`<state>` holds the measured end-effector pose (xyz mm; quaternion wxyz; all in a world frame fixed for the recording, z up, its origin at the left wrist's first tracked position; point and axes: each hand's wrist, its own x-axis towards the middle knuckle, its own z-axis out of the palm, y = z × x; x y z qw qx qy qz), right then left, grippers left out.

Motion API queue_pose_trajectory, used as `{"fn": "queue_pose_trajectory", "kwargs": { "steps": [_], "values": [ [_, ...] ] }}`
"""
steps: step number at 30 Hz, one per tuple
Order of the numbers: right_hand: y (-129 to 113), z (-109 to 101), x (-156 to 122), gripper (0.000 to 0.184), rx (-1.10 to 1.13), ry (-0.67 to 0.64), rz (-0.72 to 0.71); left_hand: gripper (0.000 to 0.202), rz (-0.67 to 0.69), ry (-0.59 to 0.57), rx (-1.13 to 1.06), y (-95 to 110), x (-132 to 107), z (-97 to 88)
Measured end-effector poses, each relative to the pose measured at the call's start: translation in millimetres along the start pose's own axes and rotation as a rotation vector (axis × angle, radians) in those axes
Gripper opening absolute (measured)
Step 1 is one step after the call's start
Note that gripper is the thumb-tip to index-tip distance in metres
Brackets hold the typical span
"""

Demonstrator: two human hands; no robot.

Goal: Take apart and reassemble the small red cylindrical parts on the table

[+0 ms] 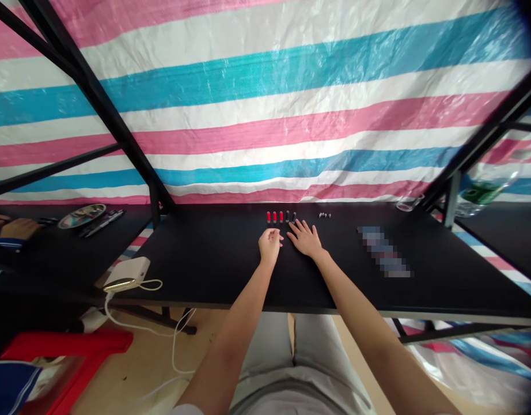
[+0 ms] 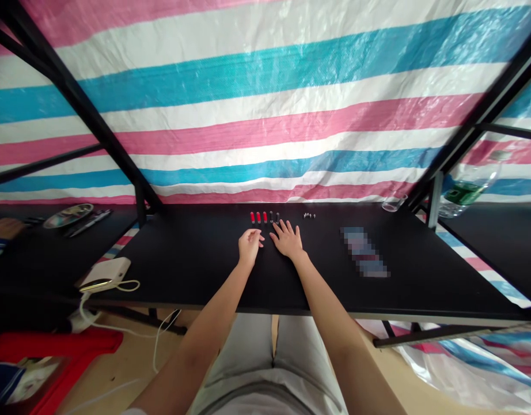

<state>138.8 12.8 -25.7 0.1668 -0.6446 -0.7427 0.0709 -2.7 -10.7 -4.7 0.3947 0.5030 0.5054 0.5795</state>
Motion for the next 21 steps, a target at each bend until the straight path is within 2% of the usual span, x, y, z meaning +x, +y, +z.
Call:
{"fn": "queue_pose_trajectory", "kwargs": {
  "steps": [13,17,21],
  "values": [
    [-1,0,2,0.051,0.01,-0.008,-0.003,0.022,-0.015,0.006,0.007,1,1,0.5],
    [-3,-1,-2,0.046,0.029,0.059,-0.023,0.021,-0.021,0.012,0.013,2,0,0.1],
    [-3,-9,-10,0.037,0.112,0.192,-0.04,0.021,-0.026,0.012,0.002,1,0,-0.7]
  ]
}}
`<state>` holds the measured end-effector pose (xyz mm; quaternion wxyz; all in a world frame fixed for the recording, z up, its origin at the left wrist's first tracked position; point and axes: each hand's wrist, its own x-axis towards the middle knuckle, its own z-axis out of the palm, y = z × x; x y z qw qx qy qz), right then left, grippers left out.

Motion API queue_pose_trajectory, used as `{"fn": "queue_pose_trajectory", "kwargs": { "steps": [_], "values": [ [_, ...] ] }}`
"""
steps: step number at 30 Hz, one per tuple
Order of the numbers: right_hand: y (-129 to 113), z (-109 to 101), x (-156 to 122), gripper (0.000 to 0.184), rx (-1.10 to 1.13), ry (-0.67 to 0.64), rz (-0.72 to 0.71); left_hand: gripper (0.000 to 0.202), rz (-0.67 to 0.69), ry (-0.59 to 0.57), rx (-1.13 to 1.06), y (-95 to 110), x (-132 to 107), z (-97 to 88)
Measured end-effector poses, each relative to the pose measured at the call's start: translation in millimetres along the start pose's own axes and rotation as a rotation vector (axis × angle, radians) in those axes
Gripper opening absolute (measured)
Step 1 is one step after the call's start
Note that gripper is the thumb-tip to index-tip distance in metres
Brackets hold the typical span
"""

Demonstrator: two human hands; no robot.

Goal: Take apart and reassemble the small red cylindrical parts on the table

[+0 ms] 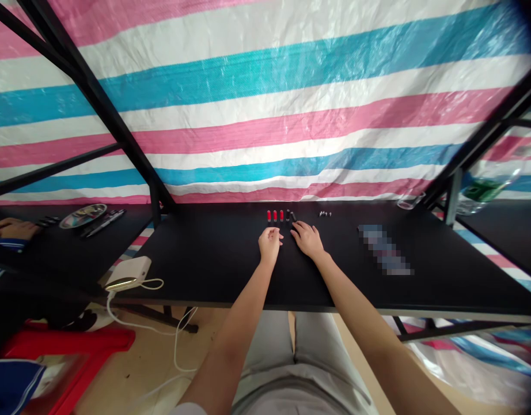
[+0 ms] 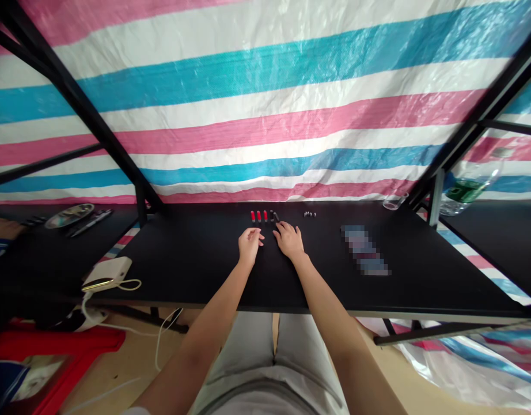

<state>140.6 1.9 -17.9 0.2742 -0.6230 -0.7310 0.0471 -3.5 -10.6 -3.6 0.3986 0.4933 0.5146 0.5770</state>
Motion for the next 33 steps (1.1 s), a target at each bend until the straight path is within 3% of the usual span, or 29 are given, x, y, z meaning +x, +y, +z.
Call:
{"fn": "queue_pose_trajectory", "kwargs": {
  "steps": [8,13,18,23,33],
  "values": [
    [-7,-14,-11,0.026,0.295,0.289,-0.082,0.033,-0.025,-0.075,-0.107,3,-1,1.5],
    [-15,-12,-14,0.026,0.358,0.241,-0.077,0.047,-0.129,-0.195,-0.299,6,-1,3.1],
    [-16,-12,-15,0.027,0.429,0.25,-0.217,0.043,-0.171,-0.202,-0.403,6,0,2.6],
    [-16,-12,-15,0.027,0.43,0.246,-0.232,0.038,-0.158,-0.229,-0.429,6,1,2.0],
    [-15,-9,-12,0.028,0.378,0.277,-0.274,0.037,-0.159,-0.14,-0.429,7,0,3.0]
  ]
}}
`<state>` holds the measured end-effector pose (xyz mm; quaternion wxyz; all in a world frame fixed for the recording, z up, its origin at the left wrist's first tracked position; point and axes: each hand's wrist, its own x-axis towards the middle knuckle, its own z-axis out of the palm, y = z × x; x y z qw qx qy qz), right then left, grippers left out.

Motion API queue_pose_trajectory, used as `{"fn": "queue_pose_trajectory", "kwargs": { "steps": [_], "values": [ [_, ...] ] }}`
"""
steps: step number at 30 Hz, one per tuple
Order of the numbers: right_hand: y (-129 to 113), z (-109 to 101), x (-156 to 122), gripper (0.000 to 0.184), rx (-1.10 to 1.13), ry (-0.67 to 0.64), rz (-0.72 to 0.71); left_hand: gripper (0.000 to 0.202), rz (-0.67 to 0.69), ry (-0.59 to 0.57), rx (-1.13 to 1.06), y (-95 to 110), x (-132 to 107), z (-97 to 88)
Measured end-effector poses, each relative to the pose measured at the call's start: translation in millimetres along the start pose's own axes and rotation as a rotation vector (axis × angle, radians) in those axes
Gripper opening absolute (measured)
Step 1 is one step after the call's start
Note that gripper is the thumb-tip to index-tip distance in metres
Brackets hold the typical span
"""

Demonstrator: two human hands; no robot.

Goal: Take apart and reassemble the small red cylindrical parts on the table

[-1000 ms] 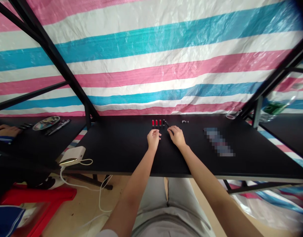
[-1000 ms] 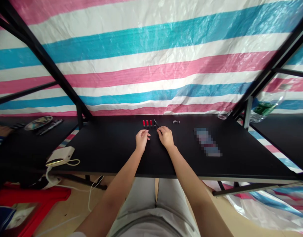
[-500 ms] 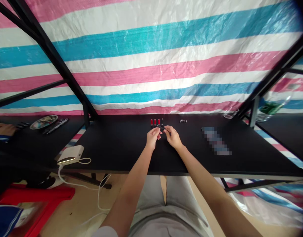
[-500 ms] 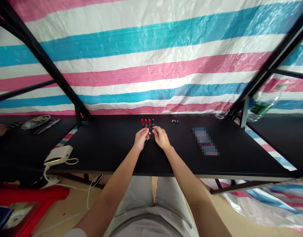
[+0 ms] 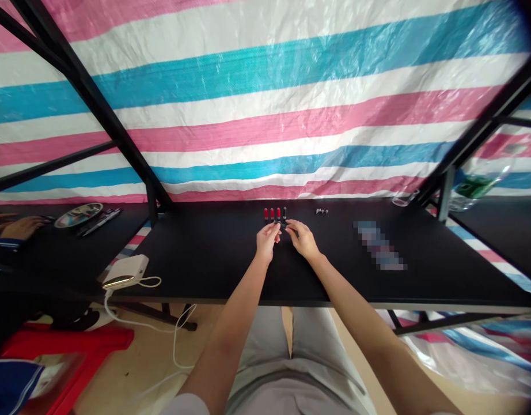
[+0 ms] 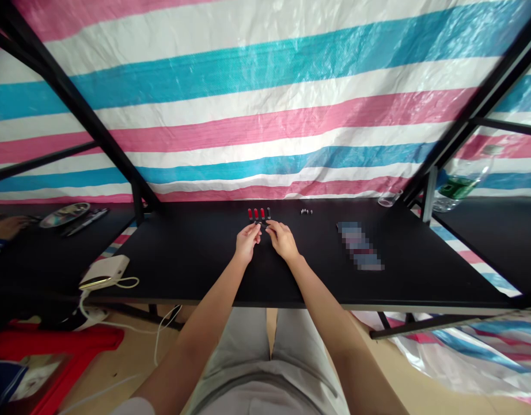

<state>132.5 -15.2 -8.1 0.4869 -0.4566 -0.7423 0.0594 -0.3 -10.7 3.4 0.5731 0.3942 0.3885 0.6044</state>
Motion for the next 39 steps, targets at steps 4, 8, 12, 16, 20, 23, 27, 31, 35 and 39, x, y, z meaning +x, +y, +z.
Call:
{"fn": "queue_pose_trajectory", "kwargs": {
  "steps": [4,8,12,16,20,23,27,31,35,39],
  "values": [
    [-0.6,-1.1,0.2,0.029,-0.057,-0.015,0.015,0.036,-0.002,0.039,-0.001,-1.1,0.1,0.7],
    [-3.1,-2.8,0.6,0.031,-0.105,-0.023,0.005,0.037,-0.019,0.082,-0.012,-1.8,0.5,1.7],
    [-4.0,-3.1,1.1,0.032,-0.171,-0.026,-0.026,0.036,-0.023,0.096,-0.025,-1.6,0.8,2.2],
    [-4.1,-3.0,1.5,0.033,-0.236,-0.029,-0.053,0.036,-0.022,0.113,-0.038,-1.8,1.7,2.2],
    [-4.4,-3.5,1.5,0.033,-0.276,-0.035,-0.065,0.035,-0.02,0.124,-0.043,-3.3,2.9,1.7],
    [-4.4,-4.0,1.3,0.034,-0.291,-0.046,-0.066,0.034,-0.02,0.121,-0.048,-4.5,3.4,1.4],
    [-4.1,-3.9,1.1,0.033,-0.307,-0.066,-0.056,0.035,-0.027,0.129,-0.051,-5.2,3.9,1.2],
    [-4.3,-3.4,1.2,0.033,-0.283,-0.065,-0.042,0.036,-0.042,0.157,-0.056,-5.8,4.8,0.7],
    [-4.5,-3.7,1.0,0.032,-0.264,-0.073,-0.025,0.036,-0.036,0.166,-0.064,-6.3,6.0,-0.2],
    [-2.6,-4.6,0.1,0.029,-0.276,-0.065,-0.023,0.036,-0.035,0.199,-0.064,-5.1,6.1,-0.8]
  ]
}}
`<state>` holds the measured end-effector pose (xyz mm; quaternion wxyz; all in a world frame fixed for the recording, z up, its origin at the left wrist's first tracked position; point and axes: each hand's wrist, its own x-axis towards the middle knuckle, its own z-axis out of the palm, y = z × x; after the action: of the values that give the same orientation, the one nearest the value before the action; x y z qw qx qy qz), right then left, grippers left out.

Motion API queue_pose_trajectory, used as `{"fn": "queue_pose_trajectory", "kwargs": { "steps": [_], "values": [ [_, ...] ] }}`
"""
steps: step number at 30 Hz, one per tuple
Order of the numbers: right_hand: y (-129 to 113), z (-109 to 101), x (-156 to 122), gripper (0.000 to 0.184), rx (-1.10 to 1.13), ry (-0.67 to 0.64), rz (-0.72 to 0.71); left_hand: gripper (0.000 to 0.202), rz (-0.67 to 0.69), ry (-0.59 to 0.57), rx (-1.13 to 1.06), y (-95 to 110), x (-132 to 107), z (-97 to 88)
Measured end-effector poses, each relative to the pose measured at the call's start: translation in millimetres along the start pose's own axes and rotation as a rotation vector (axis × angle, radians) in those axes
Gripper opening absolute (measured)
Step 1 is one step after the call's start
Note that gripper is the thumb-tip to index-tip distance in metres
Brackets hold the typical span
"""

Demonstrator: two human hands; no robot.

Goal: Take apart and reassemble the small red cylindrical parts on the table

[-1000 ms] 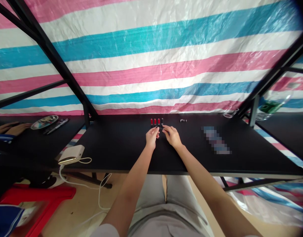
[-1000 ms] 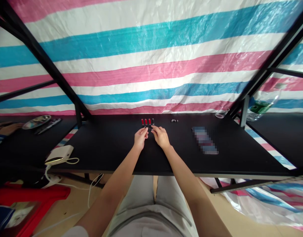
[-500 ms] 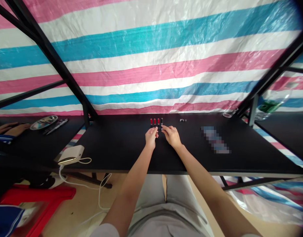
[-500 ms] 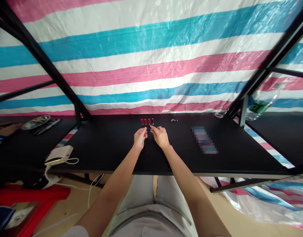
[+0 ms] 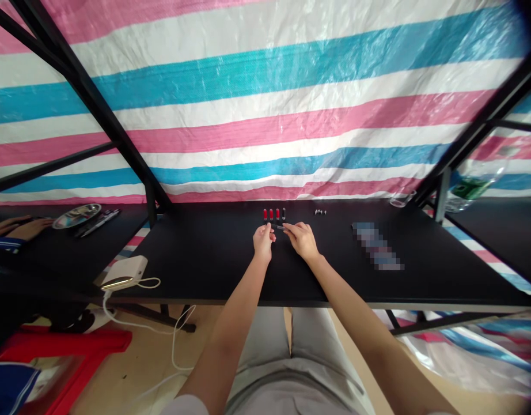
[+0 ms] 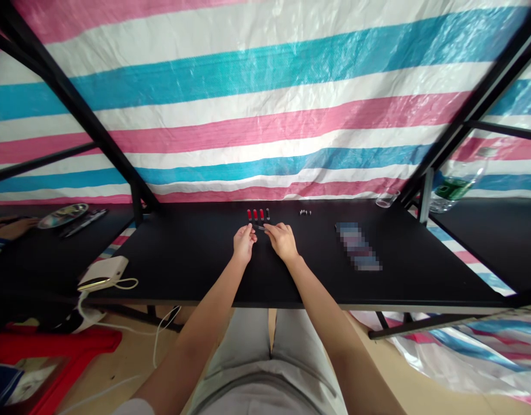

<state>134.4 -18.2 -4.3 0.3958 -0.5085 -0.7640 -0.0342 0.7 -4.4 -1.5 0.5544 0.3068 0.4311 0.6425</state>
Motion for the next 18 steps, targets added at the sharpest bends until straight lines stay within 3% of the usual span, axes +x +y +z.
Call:
{"fn": "queue_pose_trajectory", "kwargs": {
  "steps": [11,18],
  "values": [
    [3.9,0.5,-0.4,0.027,0.027,0.062,0.043,0.034,0.022,0.039,-0.046,-1.3,2.3,-3.6],
    [8.3,2.9,-0.3,0.026,0.209,0.043,0.06,0.026,0.173,-0.244,0.319,-7.3,-6.3,-0.2]
  ]
}}
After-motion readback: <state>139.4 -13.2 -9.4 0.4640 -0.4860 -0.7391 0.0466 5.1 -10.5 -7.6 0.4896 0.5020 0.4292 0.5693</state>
